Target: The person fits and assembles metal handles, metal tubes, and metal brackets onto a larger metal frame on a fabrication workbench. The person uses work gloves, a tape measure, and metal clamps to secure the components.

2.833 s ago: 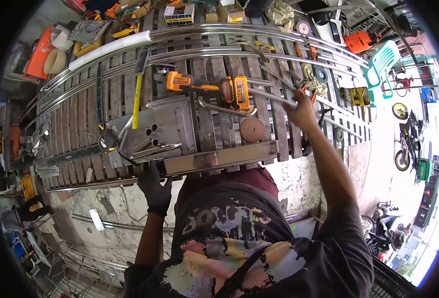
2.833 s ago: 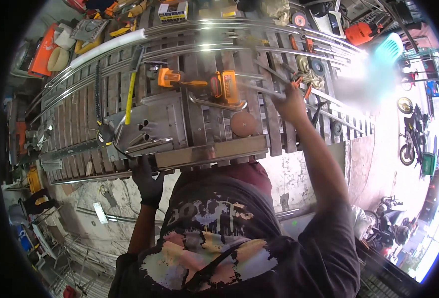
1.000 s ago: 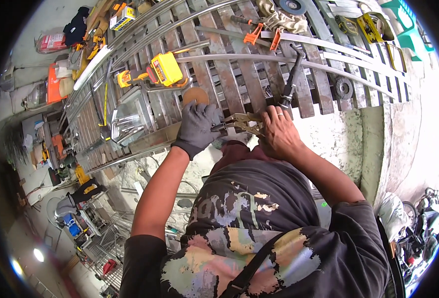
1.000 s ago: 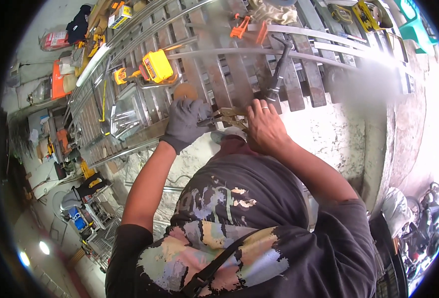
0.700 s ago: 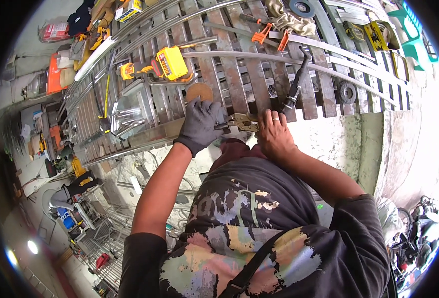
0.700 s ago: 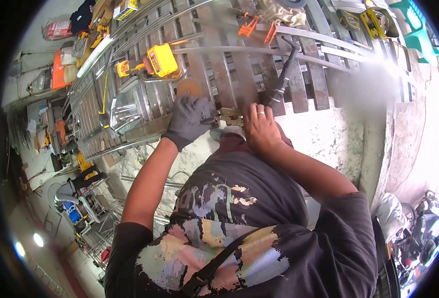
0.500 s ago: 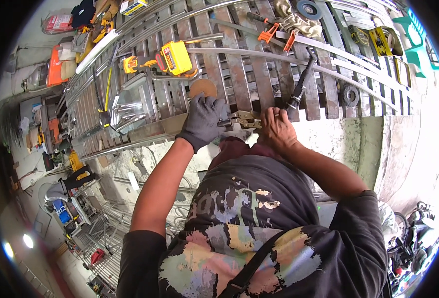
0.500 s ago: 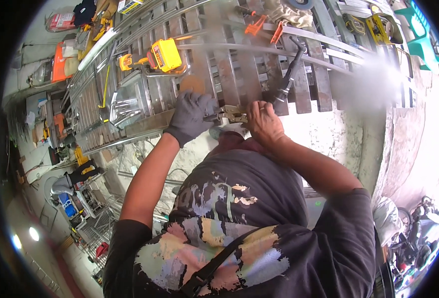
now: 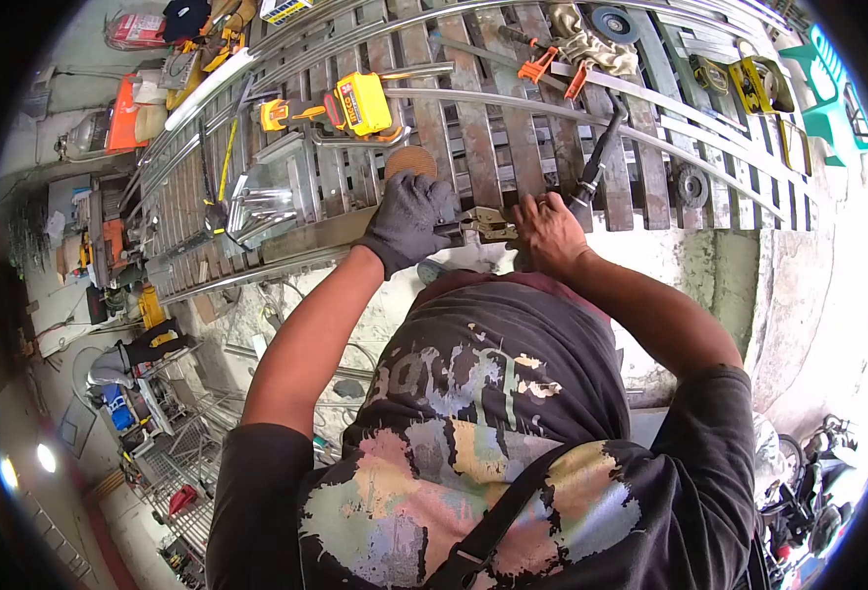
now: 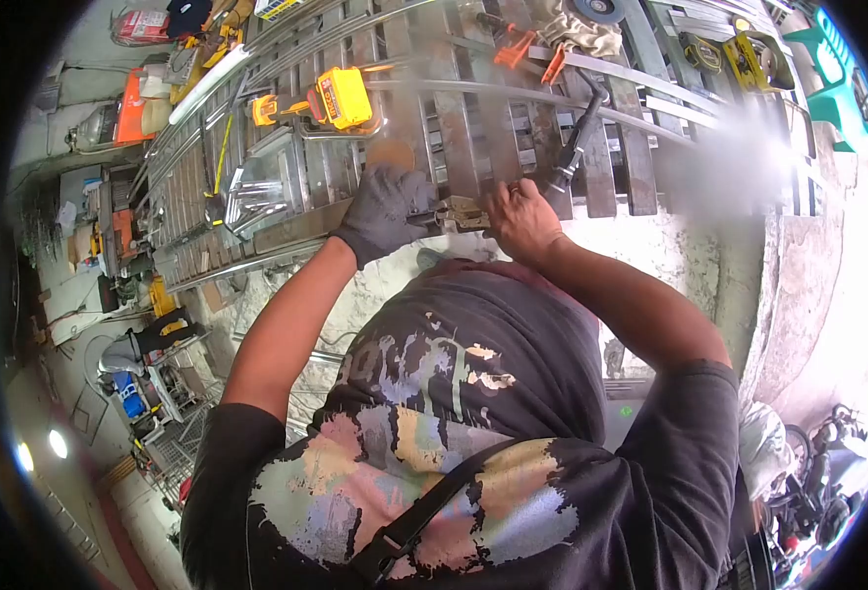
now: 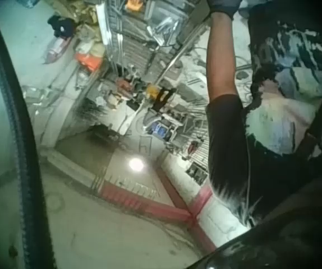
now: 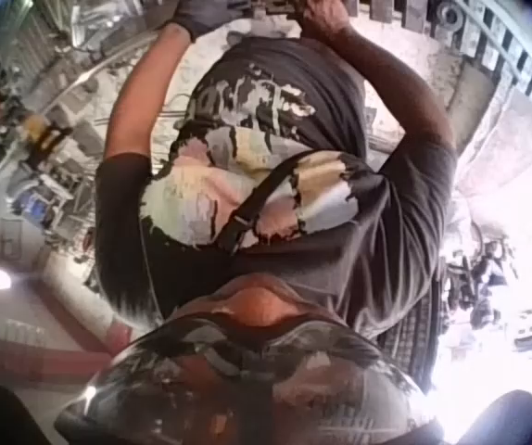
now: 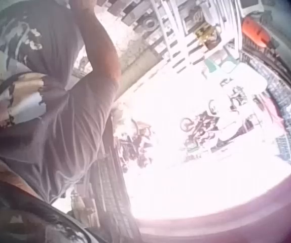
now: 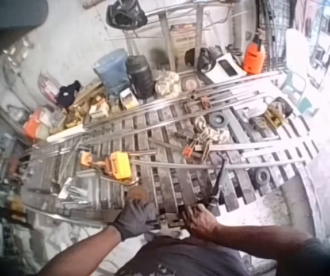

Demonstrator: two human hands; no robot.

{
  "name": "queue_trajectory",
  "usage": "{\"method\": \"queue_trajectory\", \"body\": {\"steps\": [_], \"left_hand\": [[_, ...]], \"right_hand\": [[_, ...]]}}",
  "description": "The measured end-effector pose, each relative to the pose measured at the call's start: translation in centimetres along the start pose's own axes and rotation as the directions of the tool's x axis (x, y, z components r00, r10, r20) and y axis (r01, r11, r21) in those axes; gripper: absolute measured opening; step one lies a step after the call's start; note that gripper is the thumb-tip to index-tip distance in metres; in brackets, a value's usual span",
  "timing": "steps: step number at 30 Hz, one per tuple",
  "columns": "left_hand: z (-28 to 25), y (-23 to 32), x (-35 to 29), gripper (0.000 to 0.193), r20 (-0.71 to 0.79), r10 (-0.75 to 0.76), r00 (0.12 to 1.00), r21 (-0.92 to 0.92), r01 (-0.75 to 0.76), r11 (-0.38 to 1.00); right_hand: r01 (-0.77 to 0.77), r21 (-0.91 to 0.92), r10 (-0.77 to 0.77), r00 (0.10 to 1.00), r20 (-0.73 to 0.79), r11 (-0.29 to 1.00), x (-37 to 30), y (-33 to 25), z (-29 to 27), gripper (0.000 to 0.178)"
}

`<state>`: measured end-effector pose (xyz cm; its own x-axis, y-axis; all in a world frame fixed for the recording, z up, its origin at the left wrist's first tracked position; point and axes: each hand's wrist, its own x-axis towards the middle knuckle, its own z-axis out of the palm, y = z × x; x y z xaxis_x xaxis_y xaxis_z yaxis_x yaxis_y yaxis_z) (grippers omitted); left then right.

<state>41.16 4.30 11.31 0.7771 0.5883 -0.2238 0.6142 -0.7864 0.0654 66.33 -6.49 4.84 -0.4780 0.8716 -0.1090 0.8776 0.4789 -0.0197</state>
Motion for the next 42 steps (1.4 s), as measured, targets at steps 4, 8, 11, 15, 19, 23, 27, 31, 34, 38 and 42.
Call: {"method": "queue_trajectory", "body": {"steps": [4,8,11,15,19,23,27,31,34,38,42], "left_hand": [[-0.1,-0.3,0.3,0.072,-0.003,0.043,0.999,-0.025,-0.043,0.999],[-0.5,-0.5,0.0,0.067,0.058,0.01,0.998,-0.018,-0.009,1.0],[-0.6,0.1,-1.0,0.062,0.058,-0.025,0.998,0.07,0.021,0.997],[2.0,0.5,-0.4,0.07,-0.057,-0.037,0.998,0.081,0.041,0.996],[1.6,2.1,-3.2,0.095,-0.246,-0.211,0.946,0.034,0.226,0.973],[2.5,1.2,-10.0,0.105,-0.461,-0.509,0.727,-0.327,0.394,0.859],[7.7,-5.1,-19.6,0.091,-0.519,-0.784,0.342,-0.429,0.689,0.584],[10.1,-13.4,-27.8,0.092,-0.323,-0.87,0.374,-0.451,0.747,0.489],[9.4,-16.8,-29.1,0.083,-0.277,-0.822,0.497,-0.427,0.703,0.569],[10.5,-19.8,-28.5,0.065,-0.213,-0.726,0.654,-0.443,0.598,0.668],[11.9,-21.5,-28.4,0.055,-0.286,-0.614,0.735,-0.553,0.397,0.732]], "right_hand": [[0.084,-0.021,-0.084,0.996,-0.028,0.996,0.5,0.6,1.1,0.041],[0.151,-0.02,-0.15,0.988,0.042,0.988,1.2,0.9,0.4,0.04],[0.275,-0.022,-0.269,0.916,-0.298,0.961,1.0,1.0,2.6,0.039],[-0.022,0.162,0.061,0.969,-0.239,0.987,-1.0,-0.3,2.8,0.047],[-0.108,0.248,0.149,0.977,-0.153,0.963,-2.4,0.0,0.7,0.053],[-0.069,0.244,0.123,0.969,-0.214,0.967,-3.8,0.0,-1.3,0.078],[-0.072,0.268,0.14,0.959,-0.245,0.961,-2.6,-0.3,-2.9,0.093],[-0.074,0.242,0.145,0.946,-0.289,0.967,1.4,-1.6,-5.0,0.093],[-0.138,0.231,0.189,0.959,-0.213,0.963,4.7,-3.6,-7.2,0.085],[-0.109,0.192,0.136,0.981,-0.135,0.975,7.8,-6.1,-9.1,0.087],[-0.087,0.208,0.079,0.996,0.045,0.974,9.2,-9.8,-11.4,0.084]]}}
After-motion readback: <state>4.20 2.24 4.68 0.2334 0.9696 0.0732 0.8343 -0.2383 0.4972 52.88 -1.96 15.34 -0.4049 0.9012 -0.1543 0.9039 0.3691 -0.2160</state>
